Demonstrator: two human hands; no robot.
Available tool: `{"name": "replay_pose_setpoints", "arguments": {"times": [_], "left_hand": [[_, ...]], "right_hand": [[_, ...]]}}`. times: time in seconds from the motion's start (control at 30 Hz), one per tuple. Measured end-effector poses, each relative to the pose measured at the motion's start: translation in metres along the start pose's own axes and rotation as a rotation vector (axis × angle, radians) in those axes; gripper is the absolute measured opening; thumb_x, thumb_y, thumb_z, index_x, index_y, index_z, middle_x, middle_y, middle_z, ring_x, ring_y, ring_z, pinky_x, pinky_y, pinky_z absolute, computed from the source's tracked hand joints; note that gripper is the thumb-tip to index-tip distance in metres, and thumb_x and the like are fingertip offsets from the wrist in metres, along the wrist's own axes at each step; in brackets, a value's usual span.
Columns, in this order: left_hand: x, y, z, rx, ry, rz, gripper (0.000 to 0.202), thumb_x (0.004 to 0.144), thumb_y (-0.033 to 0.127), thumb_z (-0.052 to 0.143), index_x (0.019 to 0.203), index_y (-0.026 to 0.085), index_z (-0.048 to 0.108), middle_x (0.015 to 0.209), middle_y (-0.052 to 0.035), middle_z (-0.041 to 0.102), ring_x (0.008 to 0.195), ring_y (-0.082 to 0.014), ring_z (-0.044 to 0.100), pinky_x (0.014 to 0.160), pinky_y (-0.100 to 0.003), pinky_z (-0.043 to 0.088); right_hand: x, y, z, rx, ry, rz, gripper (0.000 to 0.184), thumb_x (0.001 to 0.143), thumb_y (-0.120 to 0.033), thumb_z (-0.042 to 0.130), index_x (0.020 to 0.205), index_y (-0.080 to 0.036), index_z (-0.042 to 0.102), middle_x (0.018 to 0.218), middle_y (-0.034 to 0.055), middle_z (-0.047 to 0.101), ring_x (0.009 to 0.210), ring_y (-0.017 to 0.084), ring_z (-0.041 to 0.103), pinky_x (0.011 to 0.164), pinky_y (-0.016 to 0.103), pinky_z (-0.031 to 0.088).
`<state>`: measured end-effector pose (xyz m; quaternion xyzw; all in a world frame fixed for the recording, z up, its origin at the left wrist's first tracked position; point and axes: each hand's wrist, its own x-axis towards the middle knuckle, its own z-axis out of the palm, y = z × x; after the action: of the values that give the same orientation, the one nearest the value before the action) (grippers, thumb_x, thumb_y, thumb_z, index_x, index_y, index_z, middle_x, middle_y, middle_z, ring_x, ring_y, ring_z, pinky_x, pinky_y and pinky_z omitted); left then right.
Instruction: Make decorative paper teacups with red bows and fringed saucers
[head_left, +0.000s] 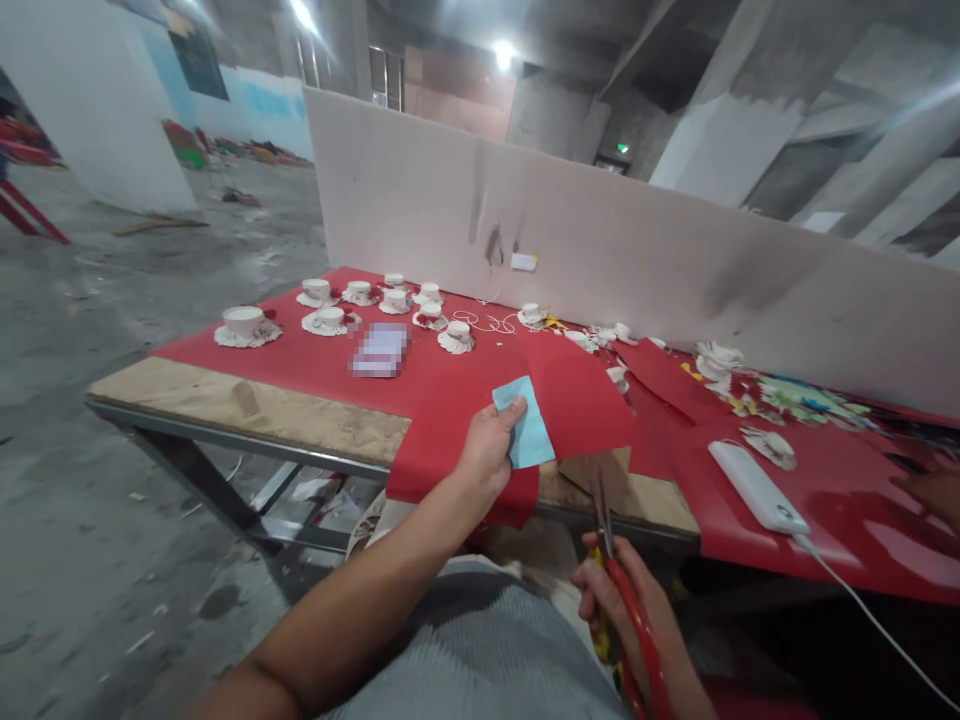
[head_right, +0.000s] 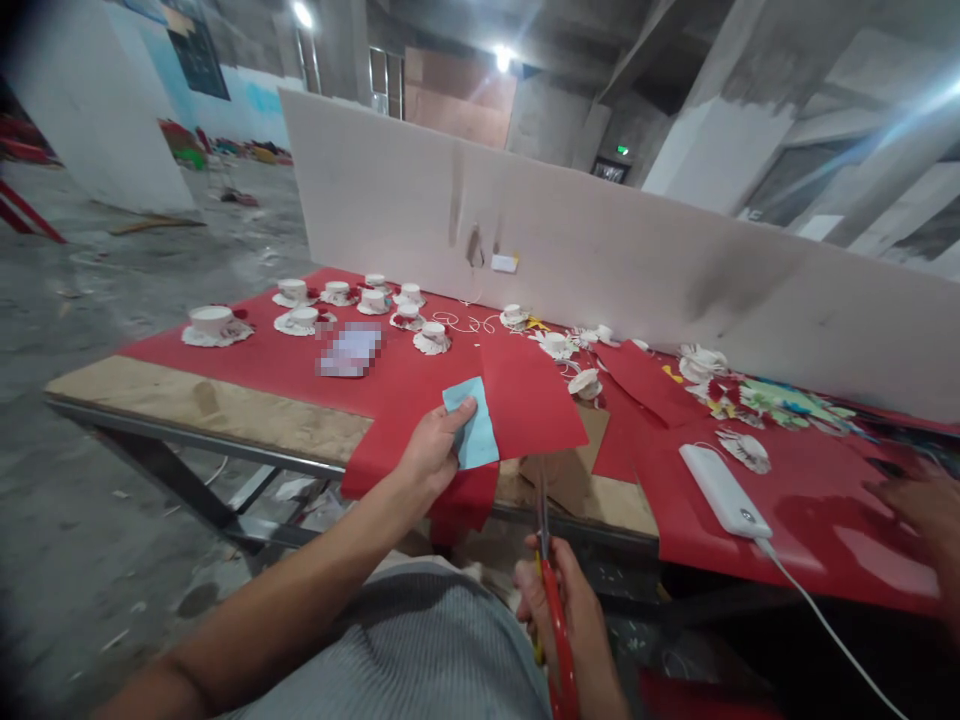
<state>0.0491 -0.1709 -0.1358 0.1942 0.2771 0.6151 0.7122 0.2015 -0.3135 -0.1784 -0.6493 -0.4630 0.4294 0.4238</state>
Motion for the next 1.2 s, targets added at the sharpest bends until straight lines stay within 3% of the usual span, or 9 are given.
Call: {"name": "replay_pose_setpoints", "arguments": {"times": [0.17, 0.37, 0.53, 0.8, 1.2], "left_hand": [[-0.002, 0.001, 0.005, 0.014, -0.007, -0.017, 0.020, 0.064, 0.022, 0.075, 0.076, 0.010, 0.065, 0.066, -0.0076, 0.070, 0.059, -0.0189, 0.066, 0.066, -0.034, 0.056], [-0.006, 0.002, 0.005, 0.041, 0.012, -0.041, 0.019, 0.063, 0.022, 0.076, 0.072, 0.010, 0.065, 0.064, -0.0069, 0.069, 0.059, -0.0182, 0.066, 0.066, -0.032, 0.055], [-0.006, -0.001, 0.006, 0.036, 0.014, -0.029, 0.021, 0.061, 0.024, 0.077, 0.072, 0.010, 0.066, 0.064, -0.0063, 0.069, 0.057, -0.0172, 0.065, 0.064, -0.031, 0.055], [-0.006, -0.004, 0.006, -0.004, -0.014, -0.013, 0.026, 0.056, 0.027, 0.080, 0.072, 0.011, 0.066, 0.068, -0.0060, 0.070, 0.057, -0.0150, 0.063, 0.061, -0.028, 0.054], [-0.005, -0.008, 0.004, -0.008, -0.009, 0.007, 0.032, 0.052, 0.032, 0.082, 0.071, 0.011, 0.066, 0.063, -0.0038, 0.068, 0.051, -0.0131, 0.060, 0.054, -0.027, 0.052]], "right_hand": [[0.002, -0.002, 0.003, -0.215, -0.037, -0.120, 0.045, 0.073, -0.053, 0.061, 0.102, -0.019, 0.057, 0.056, -0.0024, 0.059, 0.048, 0.014, 0.053, 0.046, 0.023, 0.040], [0.011, -0.012, 0.010, -0.252, -0.096, -0.207, 0.040, 0.078, -0.050, 0.057, 0.106, -0.020, 0.056, 0.068, 0.0007, 0.065, 0.057, 0.016, 0.059, 0.055, 0.025, 0.045], [0.012, -0.014, 0.012, -0.277, -0.083, -0.193, 0.042, 0.076, -0.051, 0.057, 0.103, -0.019, 0.057, 0.063, 0.0005, 0.063, 0.049, 0.016, 0.057, 0.045, 0.024, 0.042], [0.016, -0.010, 0.009, -0.261, -0.037, -0.207, 0.041, 0.072, -0.050, 0.062, 0.099, -0.019, 0.059, 0.053, -0.0033, 0.054, 0.044, 0.015, 0.051, 0.044, 0.025, 0.042], [0.017, -0.015, 0.007, -0.355, -0.108, -0.198, 0.044, 0.076, -0.051, 0.056, 0.104, -0.018, 0.054, 0.067, -0.0004, 0.058, 0.054, 0.016, 0.056, 0.053, 0.026, 0.046]]}}
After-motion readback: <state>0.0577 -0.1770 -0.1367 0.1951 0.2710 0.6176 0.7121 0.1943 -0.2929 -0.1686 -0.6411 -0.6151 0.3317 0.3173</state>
